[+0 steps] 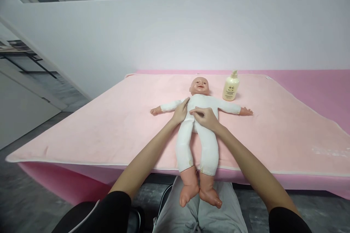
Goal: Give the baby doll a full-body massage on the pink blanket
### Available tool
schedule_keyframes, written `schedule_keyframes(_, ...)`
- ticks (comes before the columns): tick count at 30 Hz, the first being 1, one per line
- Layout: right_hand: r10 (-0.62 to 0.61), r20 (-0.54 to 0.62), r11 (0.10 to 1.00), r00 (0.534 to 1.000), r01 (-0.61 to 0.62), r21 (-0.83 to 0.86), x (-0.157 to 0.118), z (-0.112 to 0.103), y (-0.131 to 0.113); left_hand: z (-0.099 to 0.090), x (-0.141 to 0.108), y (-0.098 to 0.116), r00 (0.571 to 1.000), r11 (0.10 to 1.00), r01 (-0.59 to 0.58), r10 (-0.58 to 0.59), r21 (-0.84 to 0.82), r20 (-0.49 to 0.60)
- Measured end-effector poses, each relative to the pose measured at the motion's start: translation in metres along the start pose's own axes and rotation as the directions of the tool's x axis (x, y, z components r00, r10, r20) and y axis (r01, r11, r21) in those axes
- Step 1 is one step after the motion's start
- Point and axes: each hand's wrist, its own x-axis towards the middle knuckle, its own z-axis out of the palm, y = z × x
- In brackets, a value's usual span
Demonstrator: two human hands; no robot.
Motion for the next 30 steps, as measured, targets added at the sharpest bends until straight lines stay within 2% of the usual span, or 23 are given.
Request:
schedule_keyframes(4,0.03,0.085,0.998,0.996,-0.026,-0.053,0.002,-0.004,0.0,-0.001,-0.001,0.004,1.0,1.0,0.005,-0.005,-0.01,-0.023)
schedule_keyframes(13,0.023,0.126,0.966,0.992,0.01,-0.257,0.01,-0.005,0.021,-0.003,-0.007,0.009,0.997,0.999,0.044,-0.045,-0.025,-0.055)
schedule_keyframes(17,0.103,0.113,0.918,0.988,-0.051,-0.393,0.012,-0.009,0.027,-0.002,-0.007,0.008,0.997,0.999,0.031,-0.033,-0.037,-0.065)
schedule_keyframes(20,0.203,0.064,0.882,0.977,-0.154,-0.445,0.012,-0.015,0.034,-0.002,-0.007,0.007,0.997,0.999,0.023,-0.025,-0.036,-0.072)
schedule_keyframes(24,0.318,-0.011,0.862,0.948,-0.294,-0.412,0.014,-0.021,0.05,-0.005,-0.007,0.005,0.998,0.998,-0.056,0.056,-0.003,-0.037)
schedule_keyframes(27,0.315,-0.055,0.879,0.947,-0.313,-0.359,0.015,-0.022,0.061,-0.008,-0.009,0.008,0.988,0.987,-0.156,0.157,-0.027,0.009)
schedule_keyframes(30,0.295,-0.085,0.894,0.952,-0.306,-0.328,0.016,-0.02,0.066,-0.01,-0.013,0.021,0.971,0.973,-0.223,0.228,-0.065,0.077)
